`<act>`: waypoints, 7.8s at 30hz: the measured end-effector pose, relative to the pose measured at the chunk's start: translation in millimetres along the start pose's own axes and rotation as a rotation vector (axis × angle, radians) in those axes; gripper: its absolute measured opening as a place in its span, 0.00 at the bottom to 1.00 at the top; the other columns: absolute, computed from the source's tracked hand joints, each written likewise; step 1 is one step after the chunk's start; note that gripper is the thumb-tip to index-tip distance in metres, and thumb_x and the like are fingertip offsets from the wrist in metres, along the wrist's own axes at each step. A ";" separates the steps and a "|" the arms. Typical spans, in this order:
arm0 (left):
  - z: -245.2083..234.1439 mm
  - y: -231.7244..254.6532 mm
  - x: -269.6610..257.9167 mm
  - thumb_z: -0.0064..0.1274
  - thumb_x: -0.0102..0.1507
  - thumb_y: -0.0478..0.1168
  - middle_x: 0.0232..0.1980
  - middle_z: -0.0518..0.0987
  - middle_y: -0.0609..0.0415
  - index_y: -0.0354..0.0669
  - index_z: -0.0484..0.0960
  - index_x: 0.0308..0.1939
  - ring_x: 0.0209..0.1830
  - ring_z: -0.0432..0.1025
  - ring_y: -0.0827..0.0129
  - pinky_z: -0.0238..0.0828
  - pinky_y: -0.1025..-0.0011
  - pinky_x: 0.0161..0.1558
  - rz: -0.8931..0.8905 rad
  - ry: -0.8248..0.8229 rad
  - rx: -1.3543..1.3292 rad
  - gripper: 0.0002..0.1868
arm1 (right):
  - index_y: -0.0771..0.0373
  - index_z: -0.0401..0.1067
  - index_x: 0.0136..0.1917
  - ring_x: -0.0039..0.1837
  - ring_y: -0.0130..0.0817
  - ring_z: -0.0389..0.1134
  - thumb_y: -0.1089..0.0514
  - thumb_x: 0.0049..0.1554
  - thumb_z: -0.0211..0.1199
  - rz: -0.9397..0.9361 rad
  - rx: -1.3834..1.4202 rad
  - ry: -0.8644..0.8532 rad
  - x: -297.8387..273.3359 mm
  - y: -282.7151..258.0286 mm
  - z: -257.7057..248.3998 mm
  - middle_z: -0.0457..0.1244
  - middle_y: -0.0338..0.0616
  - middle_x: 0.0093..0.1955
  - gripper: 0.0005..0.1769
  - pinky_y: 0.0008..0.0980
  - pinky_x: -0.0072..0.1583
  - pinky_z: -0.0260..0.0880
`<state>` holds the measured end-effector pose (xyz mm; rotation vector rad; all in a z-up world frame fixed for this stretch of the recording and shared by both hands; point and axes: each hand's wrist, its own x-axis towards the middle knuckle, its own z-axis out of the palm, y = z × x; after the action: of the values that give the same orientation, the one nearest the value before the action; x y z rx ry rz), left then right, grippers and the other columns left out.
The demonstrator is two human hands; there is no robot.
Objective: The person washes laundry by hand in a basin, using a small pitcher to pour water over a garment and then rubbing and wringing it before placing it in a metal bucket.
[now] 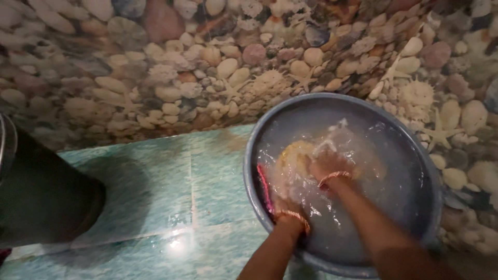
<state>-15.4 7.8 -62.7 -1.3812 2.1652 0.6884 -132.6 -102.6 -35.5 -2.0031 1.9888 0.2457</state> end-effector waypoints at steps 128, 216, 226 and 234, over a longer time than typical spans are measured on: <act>-164.8 -42.9 -98.0 0.54 0.56 0.35 0.46 0.86 0.46 0.38 0.81 0.48 0.46 0.81 0.64 0.76 0.69 0.51 0.142 1.104 -1.276 0.16 | 0.63 0.73 0.56 0.56 0.36 0.75 0.61 0.38 0.81 0.014 1.263 0.474 -165.1 12.0 -231.4 0.73 0.49 0.52 0.32 0.33 0.62 0.74; -175.1 -36.4 -96.8 0.46 0.51 0.27 0.39 0.86 0.48 0.48 0.88 0.41 0.39 0.83 0.58 0.77 0.68 0.45 0.000 1.392 -1.121 0.21 | 0.54 0.63 0.71 0.59 0.41 0.75 0.57 0.34 0.77 -0.264 0.537 -0.173 -125.5 38.3 -155.9 0.61 0.49 0.70 0.51 0.40 0.60 0.77; -166.1 -33.0 -114.3 0.46 0.49 0.24 0.41 0.86 0.48 0.44 0.89 0.41 0.42 0.82 0.58 0.75 0.67 0.49 -0.016 1.422 -1.077 0.22 | 0.55 0.73 0.64 0.63 0.50 0.71 0.50 0.44 0.79 -0.091 0.367 -0.042 -102.1 11.1 -112.7 0.69 0.54 0.60 0.36 0.41 0.65 0.71; -172.3 -36.7 -119.1 0.46 0.50 0.26 0.42 0.87 0.46 0.43 0.88 0.42 0.43 0.82 0.57 0.76 0.65 0.49 -0.199 1.460 -1.124 0.21 | 0.54 0.81 0.54 0.44 0.51 0.73 0.59 0.48 0.67 -0.143 0.415 0.606 -154.6 23.1 -163.4 0.71 0.53 0.47 0.18 0.47 0.50 0.74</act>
<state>41.7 -34.9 137.5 -3.4556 2.4655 1.0508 -174.4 -11.1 167.0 -2.0667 1.9671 -0.8300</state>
